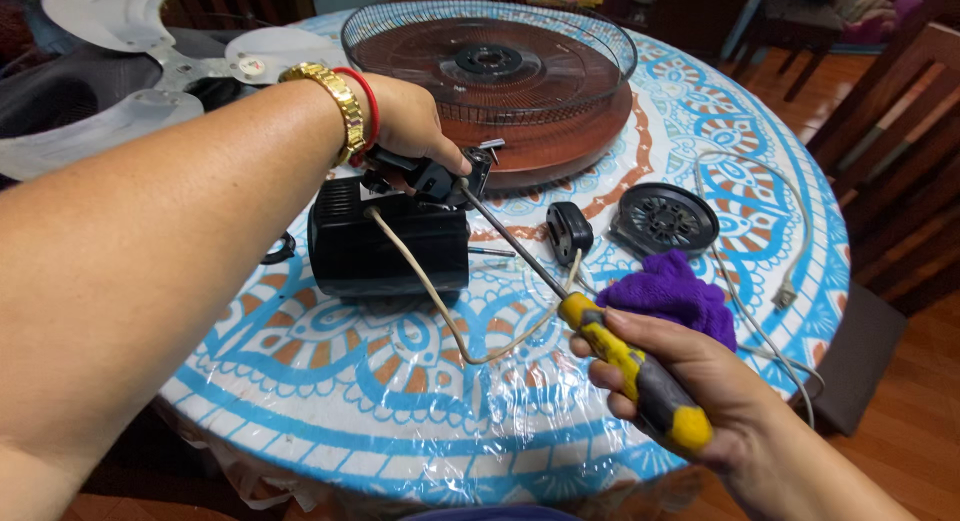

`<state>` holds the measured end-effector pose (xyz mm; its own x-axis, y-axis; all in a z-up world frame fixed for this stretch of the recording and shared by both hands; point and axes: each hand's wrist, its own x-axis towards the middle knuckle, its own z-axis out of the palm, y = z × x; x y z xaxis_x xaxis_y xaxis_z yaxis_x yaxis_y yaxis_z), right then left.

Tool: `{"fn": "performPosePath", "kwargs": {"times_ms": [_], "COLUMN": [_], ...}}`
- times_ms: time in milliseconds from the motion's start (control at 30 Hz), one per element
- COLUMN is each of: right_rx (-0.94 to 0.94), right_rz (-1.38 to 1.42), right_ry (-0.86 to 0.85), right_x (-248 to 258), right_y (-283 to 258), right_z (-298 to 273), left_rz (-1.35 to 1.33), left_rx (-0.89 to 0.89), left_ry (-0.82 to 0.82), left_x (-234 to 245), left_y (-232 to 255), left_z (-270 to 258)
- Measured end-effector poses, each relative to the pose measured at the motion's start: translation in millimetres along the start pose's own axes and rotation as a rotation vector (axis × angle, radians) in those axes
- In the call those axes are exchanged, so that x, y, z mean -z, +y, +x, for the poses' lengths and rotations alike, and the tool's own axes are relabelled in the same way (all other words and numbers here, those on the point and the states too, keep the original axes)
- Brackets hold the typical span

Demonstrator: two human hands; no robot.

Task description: The person disassembles an electric fan motor housing on a table. They use a screwdriver to remove screws, separate the motor casing, and wipe the exterior with a purple cloth. The person then removes the motor core from the housing and places the parts on the table.

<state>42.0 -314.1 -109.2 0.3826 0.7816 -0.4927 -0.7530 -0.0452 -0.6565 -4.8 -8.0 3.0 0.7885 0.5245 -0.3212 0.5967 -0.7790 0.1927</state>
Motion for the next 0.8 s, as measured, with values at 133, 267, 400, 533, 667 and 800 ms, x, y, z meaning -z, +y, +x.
{"fn": "performPosePath", "kwargs": {"times_ms": [133, 267, 400, 533, 667, 800], "right_rx": [-0.047, 0.049, 0.148, 0.148, 0.023, -0.048], "right_rz": [-0.319, -0.671, -0.970, -1.055, -0.505, -0.354], "right_ry": [0.095, 0.123, 0.398, 0.462, 0.254, 0.099], "right_x": [-11, -17, -32, -36, -28, -18], "right_y": [3, 1, 7, 21, 23, 18], "right_z": [1, -10, -14, -19, -17, -18], "left_rz": [0.035, 0.033, 0.018, 0.006, 0.034, 0.118], "left_rx": [0.010, -0.035, -0.130, -0.138, -0.152, -0.203], "left_ry": [-0.011, -0.032, -0.005, 0.027, 0.034, 0.086], "left_x": [5, -1, -7, -10, -11, -14], "left_y": [-3, -2, -10, -5, -7, -9], "left_z": [1, 8, 6, 8, 10, 13]}}
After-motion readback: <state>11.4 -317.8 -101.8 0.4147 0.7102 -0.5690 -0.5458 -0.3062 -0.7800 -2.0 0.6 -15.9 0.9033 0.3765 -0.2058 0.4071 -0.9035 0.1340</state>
